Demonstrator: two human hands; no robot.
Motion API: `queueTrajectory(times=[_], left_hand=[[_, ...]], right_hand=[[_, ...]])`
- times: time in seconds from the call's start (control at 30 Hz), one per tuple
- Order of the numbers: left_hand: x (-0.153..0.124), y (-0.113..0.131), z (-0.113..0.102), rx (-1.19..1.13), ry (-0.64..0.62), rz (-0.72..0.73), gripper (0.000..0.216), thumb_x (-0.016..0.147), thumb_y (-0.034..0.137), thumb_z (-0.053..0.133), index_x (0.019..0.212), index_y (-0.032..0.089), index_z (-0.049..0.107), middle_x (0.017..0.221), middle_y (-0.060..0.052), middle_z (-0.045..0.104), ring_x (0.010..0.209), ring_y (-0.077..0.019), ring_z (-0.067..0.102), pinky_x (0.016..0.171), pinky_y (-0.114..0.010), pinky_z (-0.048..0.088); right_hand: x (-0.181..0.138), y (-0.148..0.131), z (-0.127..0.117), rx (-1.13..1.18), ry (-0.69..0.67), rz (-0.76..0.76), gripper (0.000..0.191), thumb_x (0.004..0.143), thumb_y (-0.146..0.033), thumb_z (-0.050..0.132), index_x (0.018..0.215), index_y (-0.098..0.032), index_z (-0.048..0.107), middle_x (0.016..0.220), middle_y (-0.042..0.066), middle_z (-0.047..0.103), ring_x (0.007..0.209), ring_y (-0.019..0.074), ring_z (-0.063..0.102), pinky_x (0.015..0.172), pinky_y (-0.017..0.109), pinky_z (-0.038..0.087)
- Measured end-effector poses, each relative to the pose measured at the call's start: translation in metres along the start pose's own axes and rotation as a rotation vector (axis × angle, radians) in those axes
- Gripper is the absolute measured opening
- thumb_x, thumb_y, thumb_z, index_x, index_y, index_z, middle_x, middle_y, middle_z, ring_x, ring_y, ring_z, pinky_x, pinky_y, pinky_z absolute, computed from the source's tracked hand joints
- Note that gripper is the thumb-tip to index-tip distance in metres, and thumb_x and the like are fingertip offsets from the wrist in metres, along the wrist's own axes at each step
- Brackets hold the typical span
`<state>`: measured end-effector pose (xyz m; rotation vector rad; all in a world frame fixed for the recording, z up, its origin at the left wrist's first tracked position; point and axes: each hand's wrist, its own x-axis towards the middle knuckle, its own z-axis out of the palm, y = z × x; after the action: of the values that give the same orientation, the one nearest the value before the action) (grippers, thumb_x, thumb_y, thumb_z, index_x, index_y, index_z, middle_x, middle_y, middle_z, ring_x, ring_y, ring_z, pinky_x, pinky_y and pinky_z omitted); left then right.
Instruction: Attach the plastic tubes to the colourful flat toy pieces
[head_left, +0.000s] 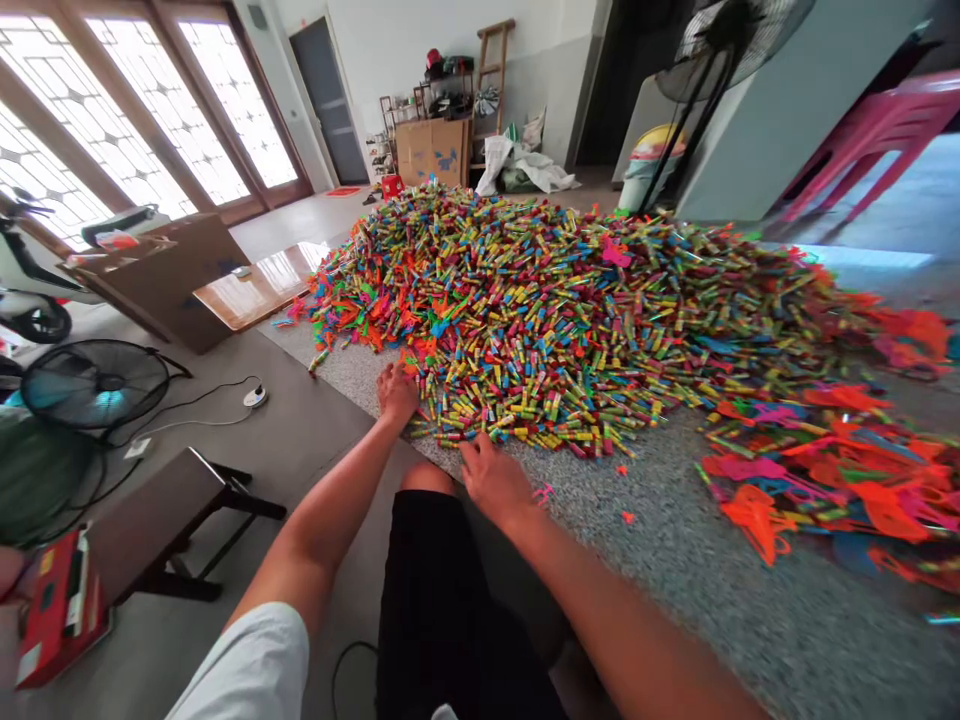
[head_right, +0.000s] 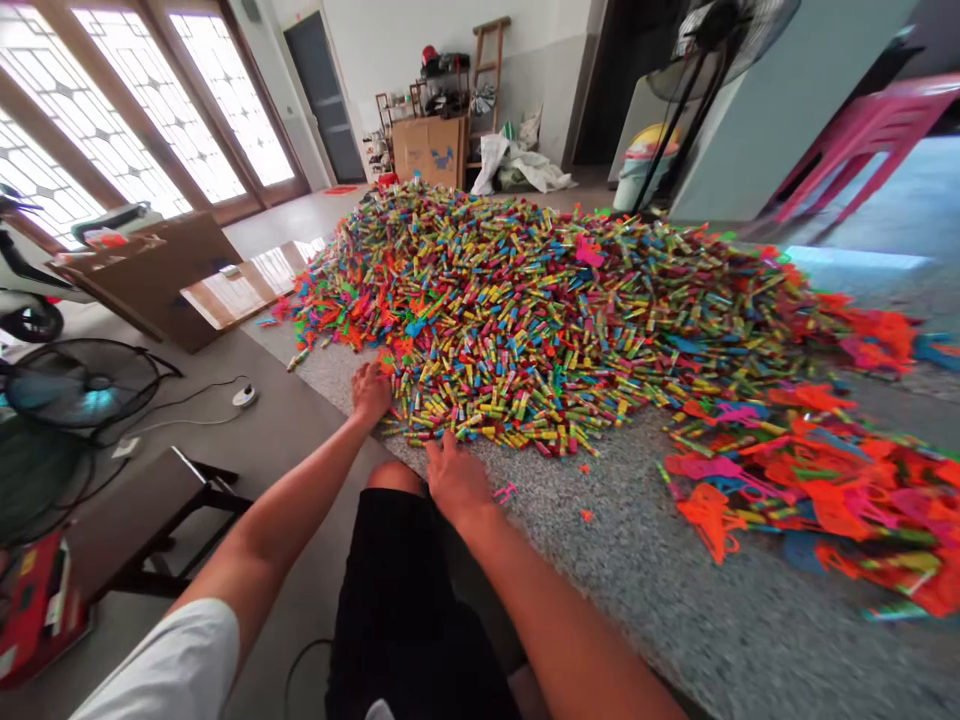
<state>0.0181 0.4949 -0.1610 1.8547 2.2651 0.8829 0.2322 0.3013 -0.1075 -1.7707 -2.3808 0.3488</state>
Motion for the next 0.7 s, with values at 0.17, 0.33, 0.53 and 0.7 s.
queueTrajectory(times=[0.17, 0.33, 0.53, 0.7], left_hand=[[0.001, 0.012, 0.008, -0.011, 0.039, -0.126, 0.055, 0.096, 0.019, 0.058, 0.15, 0.013, 0.057, 0.159, -0.023, 0.052, 0.149, -0.0373, 0.046, 0.123, -0.051, 0.034], [0.018, 0.006, -0.001, -0.001, -0.03, -0.196, 0.053, 0.101, 0.026, 0.053, 0.152, 0.01, 0.054, 0.152, -0.025, 0.058, 0.144, -0.0373, 0.051, 0.118, -0.05, 0.038], [0.052, -0.019, -0.02, 0.033, -0.259, -0.115, 0.061, 0.082, 0.052, 0.084, 0.132, 0.02, 0.071, 0.137, -0.018, 0.071, 0.128, -0.0326, 0.063, 0.103, -0.037, 0.046], [0.068, -0.033, -0.019, 0.044, -0.356, -0.157, 0.056, 0.079, 0.057, 0.085, 0.121, 0.02, 0.077, 0.12, -0.015, 0.079, 0.114, -0.0302, 0.071, 0.088, -0.033, 0.048]], right_hand=[[0.018, -0.023, 0.005, -0.047, -0.033, 0.008, 0.036, 0.11, -0.032, 0.045, 0.14, -0.02, 0.062, 0.142, 0.018, 0.058, 0.108, 0.0269, 0.071, 0.084, 0.034, 0.058], [0.042, -0.038, 0.005, -0.004, -0.021, -0.204, 0.048, 0.109, -0.02, 0.039, 0.153, -0.026, 0.057, 0.162, 0.017, 0.047, 0.128, 0.0279, 0.063, 0.099, 0.038, 0.057], [0.077, -0.044, 0.007, -0.074, -0.116, -0.308, 0.044, 0.106, -0.017, 0.04, 0.134, -0.024, 0.073, 0.173, 0.013, 0.037, 0.124, 0.029, 0.065, 0.093, 0.042, 0.059], [0.098, -0.031, 0.011, -0.14, -0.052, -0.185, 0.049, 0.105, -0.014, 0.035, 0.141, -0.019, 0.069, 0.167, 0.015, 0.046, 0.122, 0.0313, 0.064, 0.091, 0.042, 0.059]])
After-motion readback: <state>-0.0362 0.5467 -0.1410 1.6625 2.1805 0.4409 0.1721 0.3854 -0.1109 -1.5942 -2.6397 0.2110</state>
